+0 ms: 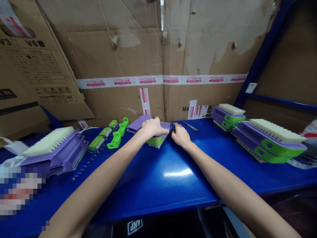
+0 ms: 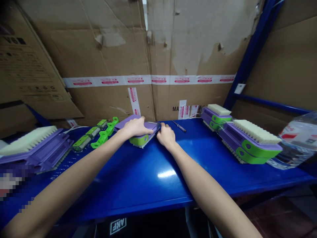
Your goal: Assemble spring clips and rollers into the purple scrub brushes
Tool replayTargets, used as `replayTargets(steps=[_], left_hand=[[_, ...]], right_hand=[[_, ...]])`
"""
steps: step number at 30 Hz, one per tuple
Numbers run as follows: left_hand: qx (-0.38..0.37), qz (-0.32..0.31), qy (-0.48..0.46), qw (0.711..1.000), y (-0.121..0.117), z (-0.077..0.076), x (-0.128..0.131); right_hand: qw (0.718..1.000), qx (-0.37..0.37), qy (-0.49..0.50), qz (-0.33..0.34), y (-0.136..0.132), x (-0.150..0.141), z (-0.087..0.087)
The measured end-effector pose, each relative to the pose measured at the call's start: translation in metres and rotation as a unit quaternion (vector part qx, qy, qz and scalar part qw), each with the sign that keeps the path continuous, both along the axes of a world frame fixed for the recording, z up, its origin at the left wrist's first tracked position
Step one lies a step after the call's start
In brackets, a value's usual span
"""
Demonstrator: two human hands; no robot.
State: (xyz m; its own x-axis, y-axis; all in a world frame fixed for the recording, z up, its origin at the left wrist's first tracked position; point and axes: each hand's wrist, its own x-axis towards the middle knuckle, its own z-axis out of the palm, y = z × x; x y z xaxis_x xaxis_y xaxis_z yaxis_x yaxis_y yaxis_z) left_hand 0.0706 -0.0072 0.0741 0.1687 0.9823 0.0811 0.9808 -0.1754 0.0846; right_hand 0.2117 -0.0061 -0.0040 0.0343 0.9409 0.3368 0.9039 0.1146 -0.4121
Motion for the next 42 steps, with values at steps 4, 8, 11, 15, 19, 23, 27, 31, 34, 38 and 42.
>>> replayTargets(steps=[4,8,11,15,19,23,27,31,34,38,42], left_hand=[[-0.012,-0.007,-0.045,0.999,0.010,0.011,-0.021],[0.023,0.039,-0.063,0.997,0.017,0.028,-0.047],[0.063,0.095,-0.057,0.992,0.021,0.042,-0.071],[0.094,0.199,-0.042,0.975,0.029,0.057,-0.112],[0.095,0.285,-0.039,0.953,0.035,0.063,-0.155],[0.092,0.331,-0.078,0.936,0.033,0.059,-0.183],[0.099,0.365,-0.119,0.918,0.034,0.047,-0.192],[0.108,0.393,-0.107,0.907,0.040,0.034,-0.197],[0.096,0.409,-0.102,0.902,0.044,0.026,-0.202],[0.084,0.426,-0.100,0.895,0.050,0.015,-0.213],[0.071,0.428,-0.098,0.895,0.056,0.005,-0.223]], right_hand=[[1.000,0.004,-0.002,0.001,0.002,0.000,-0.003],[1.000,-0.004,-0.006,-0.003,0.003,0.000,-0.004],[1.000,-0.009,-0.013,-0.004,0.002,0.000,-0.002],[0.999,-0.016,-0.029,-0.007,0.001,-0.001,-0.001],[0.999,-0.016,-0.035,-0.009,0.001,-0.002,-0.001],[0.999,-0.012,-0.038,-0.011,0.000,-0.003,-0.002],[0.999,-0.015,-0.042,-0.012,0.000,-0.003,-0.001],[0.999,-0.018,-0.042,-0.012,-0.001,-0.003,0.001],[0.999,-0.016,-0.041,-0.011,-0.002,-0.003,0.001],[0.999,-0.014,-0.041,-0.009,-0.002,-0.003,0.001],[0.999,-0.013,-0.040,-0.007,-0.002,-0.003,0.000]])
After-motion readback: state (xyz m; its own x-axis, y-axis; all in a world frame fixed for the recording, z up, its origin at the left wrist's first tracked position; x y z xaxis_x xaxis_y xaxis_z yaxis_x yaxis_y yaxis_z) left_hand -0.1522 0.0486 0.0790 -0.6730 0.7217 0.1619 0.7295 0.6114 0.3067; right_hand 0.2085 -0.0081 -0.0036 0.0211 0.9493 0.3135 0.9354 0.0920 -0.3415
